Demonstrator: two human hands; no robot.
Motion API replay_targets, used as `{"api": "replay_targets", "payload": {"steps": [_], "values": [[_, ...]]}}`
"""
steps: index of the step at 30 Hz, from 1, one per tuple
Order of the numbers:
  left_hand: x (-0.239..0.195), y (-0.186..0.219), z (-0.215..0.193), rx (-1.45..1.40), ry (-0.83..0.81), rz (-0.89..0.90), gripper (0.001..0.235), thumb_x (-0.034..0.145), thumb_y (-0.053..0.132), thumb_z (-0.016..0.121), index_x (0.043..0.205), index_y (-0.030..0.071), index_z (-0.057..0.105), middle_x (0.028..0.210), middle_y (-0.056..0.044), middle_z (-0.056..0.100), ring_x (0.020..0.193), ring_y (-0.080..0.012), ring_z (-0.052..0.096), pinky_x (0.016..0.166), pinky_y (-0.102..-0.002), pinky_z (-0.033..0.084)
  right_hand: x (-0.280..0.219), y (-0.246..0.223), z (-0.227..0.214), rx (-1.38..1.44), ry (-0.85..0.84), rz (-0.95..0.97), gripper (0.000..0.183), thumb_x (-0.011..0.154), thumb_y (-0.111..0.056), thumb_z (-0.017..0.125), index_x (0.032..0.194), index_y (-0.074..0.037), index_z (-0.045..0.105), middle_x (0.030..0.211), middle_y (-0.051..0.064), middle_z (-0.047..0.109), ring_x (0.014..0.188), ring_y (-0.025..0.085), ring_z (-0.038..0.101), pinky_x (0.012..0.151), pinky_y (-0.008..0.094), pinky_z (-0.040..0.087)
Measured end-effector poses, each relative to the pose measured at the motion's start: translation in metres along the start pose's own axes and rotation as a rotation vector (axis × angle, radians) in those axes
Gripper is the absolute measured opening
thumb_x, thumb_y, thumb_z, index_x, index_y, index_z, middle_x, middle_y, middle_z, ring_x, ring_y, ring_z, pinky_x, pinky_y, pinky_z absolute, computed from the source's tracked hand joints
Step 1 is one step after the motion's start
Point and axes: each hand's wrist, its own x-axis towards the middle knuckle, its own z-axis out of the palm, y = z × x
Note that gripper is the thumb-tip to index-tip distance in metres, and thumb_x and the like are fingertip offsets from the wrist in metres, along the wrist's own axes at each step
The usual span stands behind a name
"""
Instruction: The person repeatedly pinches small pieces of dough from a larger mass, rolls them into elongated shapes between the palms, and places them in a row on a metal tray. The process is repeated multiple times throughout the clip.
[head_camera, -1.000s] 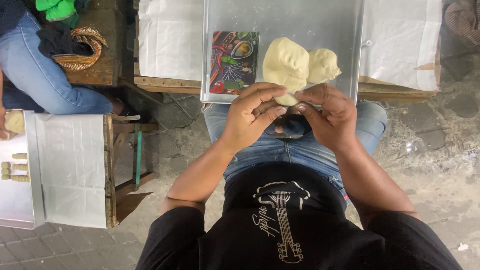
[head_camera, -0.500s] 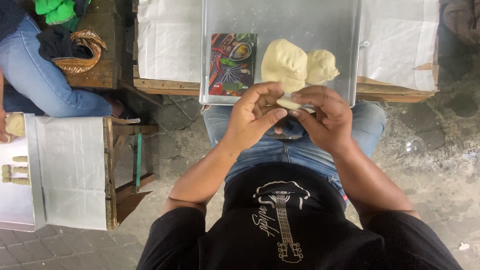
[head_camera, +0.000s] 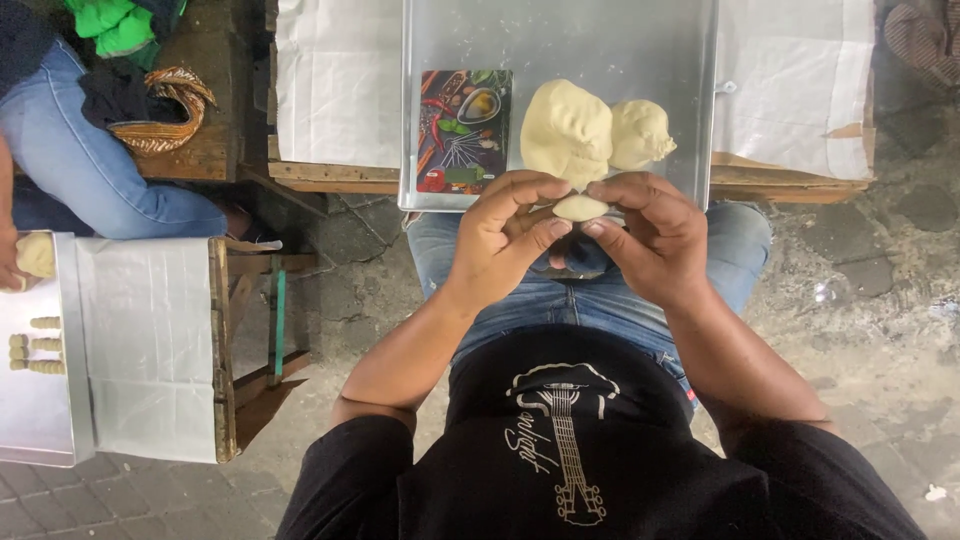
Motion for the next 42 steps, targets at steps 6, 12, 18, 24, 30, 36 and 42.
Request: {"api": "replay_targets", "payload": {"steps": [6,12,18,24,30,36,42], "values": [[-0.003,-0.003,-0.002,0.032,-0.017,-0.008,0.024,0.095,-0.005,0.073,0.118,-0.006,0.070,0.116,-0.016,0.066,0.114,-0.0313,0.071,0.091,-0.040,0.065,0.001,-0.006,-0.002,0.011,-0.021,-0.020,0.037,0.085,0.008,0.081,0.120,0.013,0.068,0.105,0.024,0.063,0.103,0.033,0.071,0.088,0.047,0.059],[-0.001,0.005,-0.001,0.057,-0.060,-0.034,0.025,0.095,-0.005,0.072,0.120,-0.004,0.070,0.113,-0.016,0.066,0.106,-0.0291,0.074,0.081,-0.037,0.068,0.004,-0.013,-0.004,-0.001,-0.036,-0.020,0.031,0.085,0.007,0.081,0.114,0.011,0.071,0.104,0.024,0.066,0.101,0.035,0.072,0.087,0.048,0.059],[0.002,0.006,-0.003,0.023,-0.055,-0.022,0.036,0.093,-0.004,0.076,0.127,-0.006,0.066,0.121,-0.019,0.066,0.104,-0.0299,0.075,0.083,-0.039,0.068,0.006,-0.015,-0.004,-0.009,-0.043,-0.028,0.033,0.084,0.005,0.083,0.114,0.010,0.072,0.103,0.023,0.067,0.101,0.037,0.073,0.086,0.048,0.060],[0.009,0.005,-0.010,0.079,-0.122,-0.068,0.024,0.093,-0.003,0.075,0.117,-0.003,0.072,0.113,-0.017,0.067,0.105,-0.0299,0.074,0.082,-0.037,0.067,0.011,-0.021,-0.004,-0.009,-0.054,-0.026,0.030,0.083,0.003,0.083,0.111,0.009,0.072,0.102,0.023,0.069,0.094,0.032,0.073,0.081,0.046,0.059],[0.014,0.012,-0.012,0.095,-0.137,-0.054,0.018,0.094,-0.002,0.075,0.112,-0.004,0.073,0.109,-0.018,0.068,0.103,-0.0301,0.075,0.082,-0.038,0.066,0.014,-0.021,-0.005,0.012,-0.062,-0.038,0.029,0.084,0.003,0.082,0.111,0.010,0.071,0.102,0.025,0.069,0.094,0.034,0.073,0.081,0.047,0.059],[0.018,0.013,-0.016,0.102,-0.132,-0.008,0.016,0.092,0.000,0.078,0.108,-0.003,0.075,0.100,-0.015,0.070,0.096,-0.0240,0.076,0.079,-0.034,0.066,0.015,-0.022,-0.001,0.033,-0.066,-0.067,0.029,0.083,0.005,0.081,0.110,0.011,0.071,0.100,0.026,0.069,0.096,0.037,0.073,0.085,0.047,0.058],[0.002,-0.022,-0.009,-0.267,0.123,-0.145,0.029,0.101,0.013,0.071,0.123,-0.004,0.063,0.110,-0.012,0.069,0.105,-0.0207,0.073,0.092,-0.037,0.065,0.020,-0.021,0.010,-0.035,0.027,-0.183,0.029,0.086,0.009,0.079,0.113,0.013,0.068,0.107,0.026,0.066,0.100,0.036,0.070,0.086,0.048,0.057]]}}
